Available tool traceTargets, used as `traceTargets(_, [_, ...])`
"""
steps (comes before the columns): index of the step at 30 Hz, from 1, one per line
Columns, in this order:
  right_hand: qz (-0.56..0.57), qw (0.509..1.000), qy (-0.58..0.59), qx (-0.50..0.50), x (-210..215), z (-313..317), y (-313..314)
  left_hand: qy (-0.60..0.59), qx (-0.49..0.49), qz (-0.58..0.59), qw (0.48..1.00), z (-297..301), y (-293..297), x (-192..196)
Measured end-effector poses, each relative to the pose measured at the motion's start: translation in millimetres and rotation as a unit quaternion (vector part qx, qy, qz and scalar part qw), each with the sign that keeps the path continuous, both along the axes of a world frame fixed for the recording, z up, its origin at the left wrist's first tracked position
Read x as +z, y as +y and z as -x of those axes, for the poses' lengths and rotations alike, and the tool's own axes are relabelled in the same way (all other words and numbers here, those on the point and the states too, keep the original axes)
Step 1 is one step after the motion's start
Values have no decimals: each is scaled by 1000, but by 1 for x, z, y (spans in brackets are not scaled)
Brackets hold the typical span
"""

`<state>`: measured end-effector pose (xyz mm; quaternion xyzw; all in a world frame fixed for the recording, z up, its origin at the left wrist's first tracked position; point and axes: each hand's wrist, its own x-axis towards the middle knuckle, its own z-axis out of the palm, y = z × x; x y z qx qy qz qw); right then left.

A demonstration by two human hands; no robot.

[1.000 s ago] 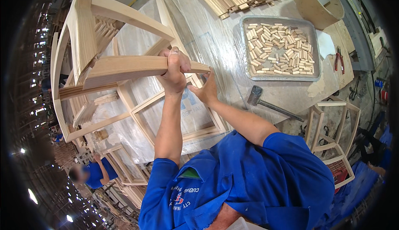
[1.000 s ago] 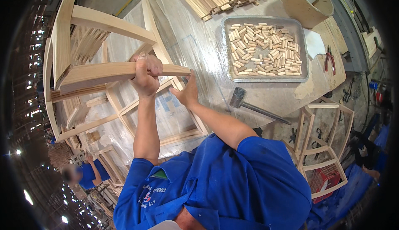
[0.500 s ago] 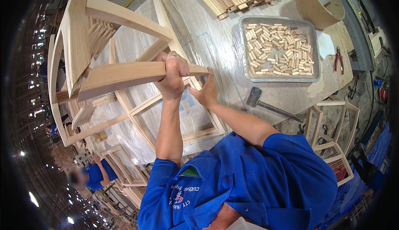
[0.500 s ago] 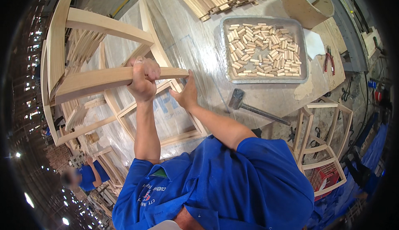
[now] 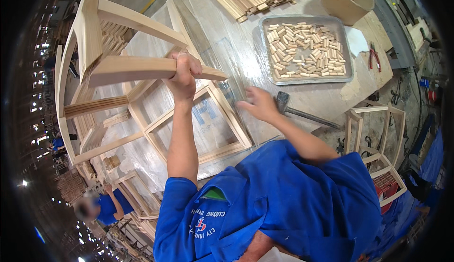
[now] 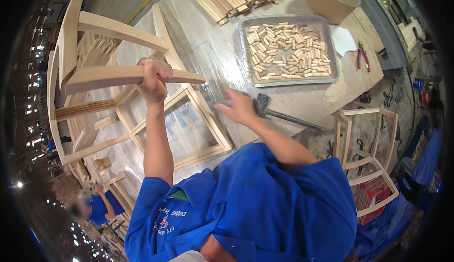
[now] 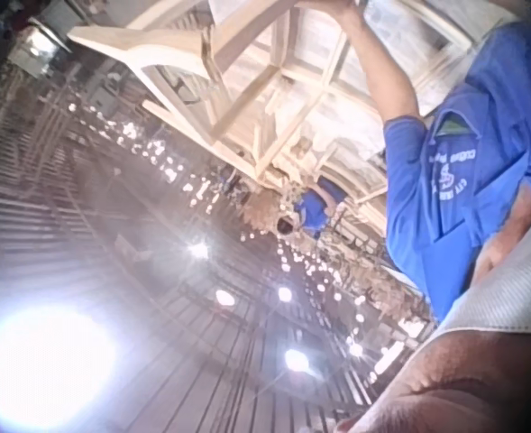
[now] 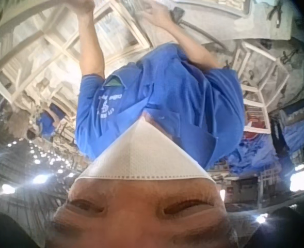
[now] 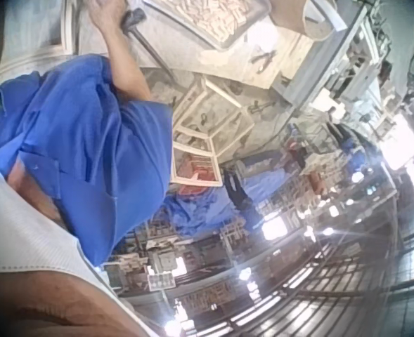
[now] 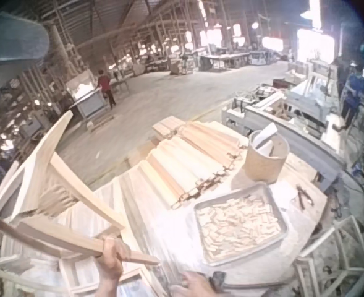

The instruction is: The person assembles a wooden chair frame by inserting wooden dowels into pre-drilled holes and tapping them with a rubber mallet. They repeatedly pick up frame pieces, align joints, insert dowels, and secure connections before moving the assembled frame aside.

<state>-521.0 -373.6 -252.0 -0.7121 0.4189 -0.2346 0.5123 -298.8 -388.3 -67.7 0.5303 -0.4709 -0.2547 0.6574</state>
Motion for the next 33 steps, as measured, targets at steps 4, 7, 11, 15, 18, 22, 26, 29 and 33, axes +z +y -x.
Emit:
traceTargets(4, [209, 956, 182, -102, 21, 153, 21, -6, 57, -24, 998, 4, -1, -2])
traceTargets(7, [260, 917, 289, -94, 12, 200, 39, 37, 44, -6, 998, 11, -7, 3])
traceTargets(11, [222, 930, 284, -77, -4, 204, 34, 59, 27, 14, 998, 10, -12, 3])
traceTargets(15, [-53, 986, 94, -126, 2, 201, 60, 37, 35, 7, 999, 9, -9, 2])
traceTargets(18, [-402, 864, -187, -237, 36, 188, 57, 13, 57, 6, 998, 6, -6, 3])
traceTargets(22, [-378, 700, -478, -373, 70, 155, -2, 36, 36, 18, 999, 10, -4, 6])
traceTargets(26, [-345, 676, -485, -435, 64, 47, -1, 62, 32, 34, 997, 14, -10, 8])
traceTargets(29, [-562, 791, -209, -120, 61, -23, 31, 73, 62, 20, 995, 10, -4, 5])
traceTargets(33, [-624, 722, -277, -112, 74, -1, 11, 72, 78, 33, 994, -5, 2, 4])
